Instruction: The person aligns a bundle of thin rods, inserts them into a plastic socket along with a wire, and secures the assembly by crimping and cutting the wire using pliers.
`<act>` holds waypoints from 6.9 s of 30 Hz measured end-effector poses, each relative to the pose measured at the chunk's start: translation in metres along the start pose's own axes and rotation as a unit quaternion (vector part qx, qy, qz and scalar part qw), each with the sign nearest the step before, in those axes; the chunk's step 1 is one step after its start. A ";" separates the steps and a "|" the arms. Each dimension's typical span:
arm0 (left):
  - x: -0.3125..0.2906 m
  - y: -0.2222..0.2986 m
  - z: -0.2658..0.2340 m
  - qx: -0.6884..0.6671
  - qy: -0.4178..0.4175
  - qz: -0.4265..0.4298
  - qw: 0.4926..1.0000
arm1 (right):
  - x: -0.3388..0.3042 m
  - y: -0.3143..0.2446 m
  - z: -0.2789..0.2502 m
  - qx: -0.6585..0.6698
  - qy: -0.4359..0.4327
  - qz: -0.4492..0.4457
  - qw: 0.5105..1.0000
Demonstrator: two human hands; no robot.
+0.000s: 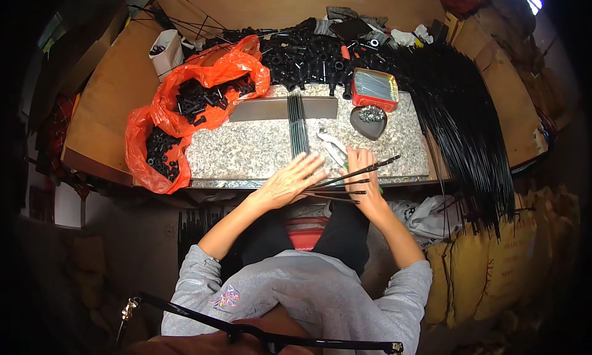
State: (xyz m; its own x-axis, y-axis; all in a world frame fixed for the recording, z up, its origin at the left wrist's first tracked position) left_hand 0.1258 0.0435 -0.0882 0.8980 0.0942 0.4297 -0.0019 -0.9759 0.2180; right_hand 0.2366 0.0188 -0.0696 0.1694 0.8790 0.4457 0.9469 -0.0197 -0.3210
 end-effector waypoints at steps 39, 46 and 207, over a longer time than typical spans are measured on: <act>0.001 -0.025 -0.017 0.032 -0.018 -0.101 0.994 | 0.142 0.071 -0.007 0.117 0.020 0.044 0.992; -0.003 -0.034 -0.006 -0.015 -0.015 -0.118 0.993 | 0.156 0.188 -0.004 -0.092 -0.025 0.114 0.989; -0.001 -0.035 -0.012 -0.040 -0.058 -0.128 0.989 | 0.150 0.184 -0.015 -0.085 0.037 0.051 0.994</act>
State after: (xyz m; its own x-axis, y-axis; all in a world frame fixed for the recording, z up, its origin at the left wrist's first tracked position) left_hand 0.1199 0.0802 -0.0857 0.9175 0.3097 0.2495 0.2024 -0.9037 0.3774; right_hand 0.4402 0.1400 -0.0492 0.2800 0.8314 0.4799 0.9554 -0.1923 -0.2242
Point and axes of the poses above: each hand's wrist, its own x-axis towards the middle knuckle, its own z-axis out of the palm, y = z × x, the point moved 10 cm from there along x, towards the middle knuckle, and after that the axes turned 5 degrees about y, right-handed, at the moved point
